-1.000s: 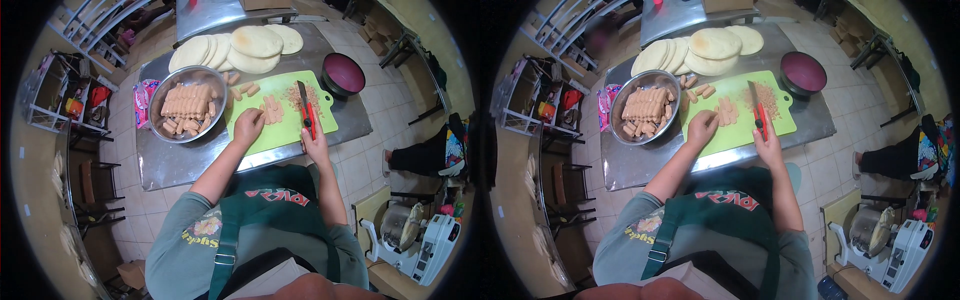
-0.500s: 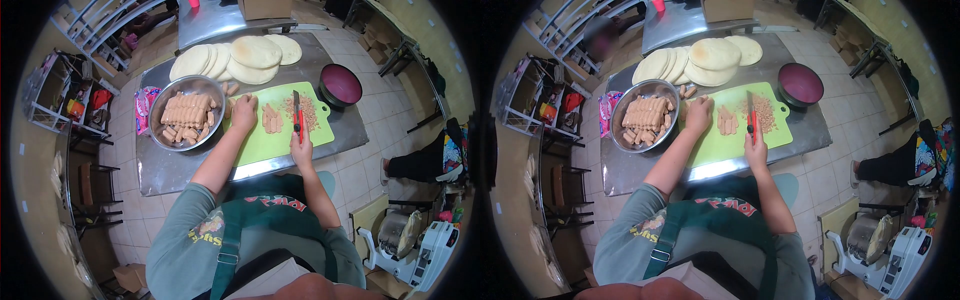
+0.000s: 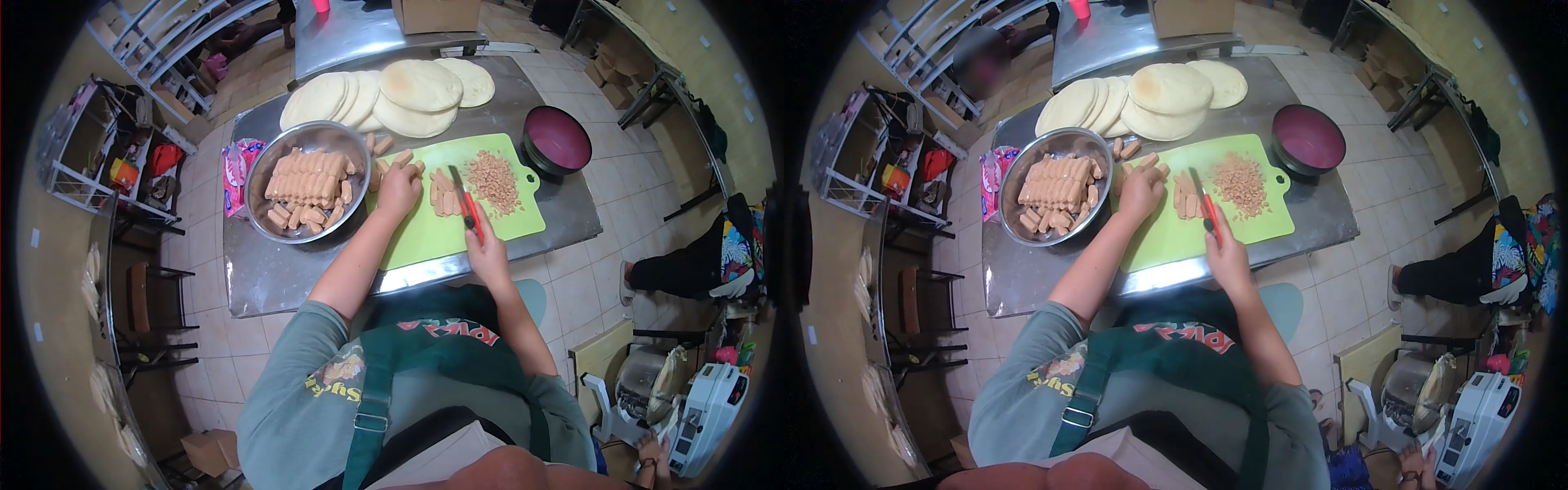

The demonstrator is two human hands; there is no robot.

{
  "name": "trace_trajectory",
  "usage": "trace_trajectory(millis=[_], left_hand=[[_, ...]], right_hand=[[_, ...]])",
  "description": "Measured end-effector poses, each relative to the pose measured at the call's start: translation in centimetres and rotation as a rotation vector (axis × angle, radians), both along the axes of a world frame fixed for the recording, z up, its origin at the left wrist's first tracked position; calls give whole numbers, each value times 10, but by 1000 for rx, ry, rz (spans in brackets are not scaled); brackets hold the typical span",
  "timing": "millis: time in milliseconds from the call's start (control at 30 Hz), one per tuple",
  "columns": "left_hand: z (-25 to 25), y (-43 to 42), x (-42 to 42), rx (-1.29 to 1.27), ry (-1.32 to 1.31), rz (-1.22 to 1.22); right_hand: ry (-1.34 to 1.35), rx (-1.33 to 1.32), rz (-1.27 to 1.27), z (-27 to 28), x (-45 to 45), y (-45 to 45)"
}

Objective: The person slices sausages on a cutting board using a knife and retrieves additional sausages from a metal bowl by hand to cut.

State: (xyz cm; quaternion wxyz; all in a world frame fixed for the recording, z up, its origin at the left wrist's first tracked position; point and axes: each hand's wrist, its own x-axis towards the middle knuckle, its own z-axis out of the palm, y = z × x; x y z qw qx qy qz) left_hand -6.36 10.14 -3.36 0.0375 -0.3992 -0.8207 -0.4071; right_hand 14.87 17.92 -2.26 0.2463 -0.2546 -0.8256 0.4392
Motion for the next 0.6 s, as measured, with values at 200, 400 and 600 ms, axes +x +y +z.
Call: trace_trajectory(millis=[200,400,600], left_hand=[[2,-33,15,16,-96,61],[13,-46,36,-19,-258,-24],[5,-44,40,77,-221,-3]], right_hand=[[-300,-74,127,24,12,-16],[-491,76,219,36,5,-16],[-521,114,185,39,-3,-19]])
